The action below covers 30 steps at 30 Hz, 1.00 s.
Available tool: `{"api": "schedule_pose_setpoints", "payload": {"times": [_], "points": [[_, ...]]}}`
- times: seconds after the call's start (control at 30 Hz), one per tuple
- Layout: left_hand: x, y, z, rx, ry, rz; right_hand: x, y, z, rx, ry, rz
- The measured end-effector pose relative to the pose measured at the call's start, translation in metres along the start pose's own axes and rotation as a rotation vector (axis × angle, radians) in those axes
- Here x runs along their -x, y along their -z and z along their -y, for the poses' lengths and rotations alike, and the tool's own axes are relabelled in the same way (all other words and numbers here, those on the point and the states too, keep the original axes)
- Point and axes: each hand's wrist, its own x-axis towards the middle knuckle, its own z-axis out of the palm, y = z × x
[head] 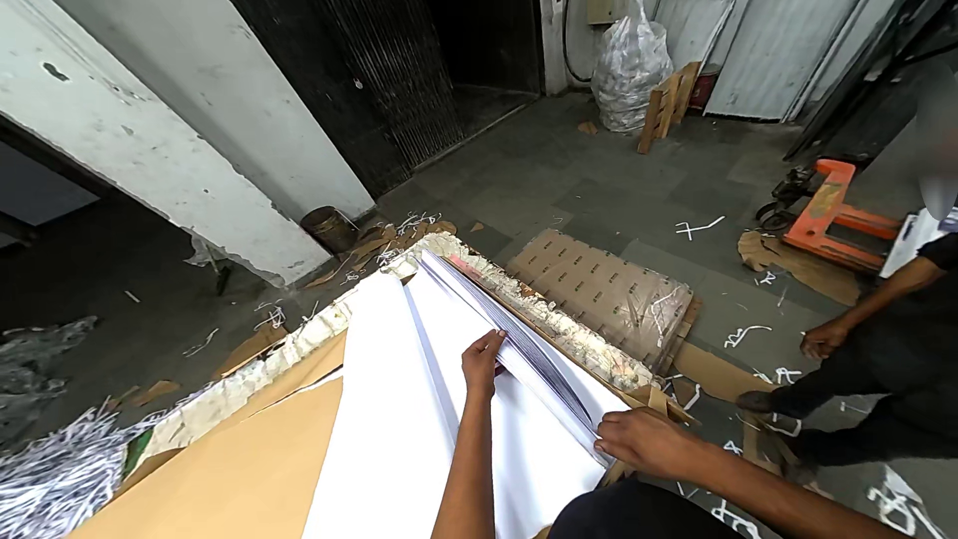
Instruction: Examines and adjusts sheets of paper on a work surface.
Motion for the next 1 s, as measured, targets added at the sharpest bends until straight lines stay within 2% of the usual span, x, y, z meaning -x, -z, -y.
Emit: {"api": "schedule_pose_setpoints", "payload": {"times": [0.23, 0.33, 0.4, 0.5, 0.63, 0.83, 1.0], "points": [[-0.006, -0.001, 0.007, 0.017, 0.03, -0.026, -0.001, -0.001, -0.001, -0.012, -0.005, -0.008], [-0.006, -0.003, 0.003, -0.039, 0.001, -0.069, 0.001, -0.001, -0.001, -0.02, -0.059, -0.04], [-0.008, 0.0, 0.002, -0.113, -0.043, -0.104, 0.002, -0.001, -0.003, -0.06, -0.196, -0.071], [-0.007, 0.01, -0.003, -0.224, -0.097, -0.177, 0.003, 0.0, -0.015, -0.17, -0.533, -0.031], [0.007, 0.042, -0.013, -0.198, -0.059, -0.181, 0.009, -0.014, -0.036, -0.457, -0.85, 0.023], [0.032, 0.103, -0.022, -0.023, 0.042, -0.168, 0.006, -0.022, -0.041, -0.672, -0.974, -0.037], [0.036, 0.113, -0.015, -0.091, -0.019, -0.249, 0.002, -0.023, -0.038, -0.684, -0.996, -0.047]]}}
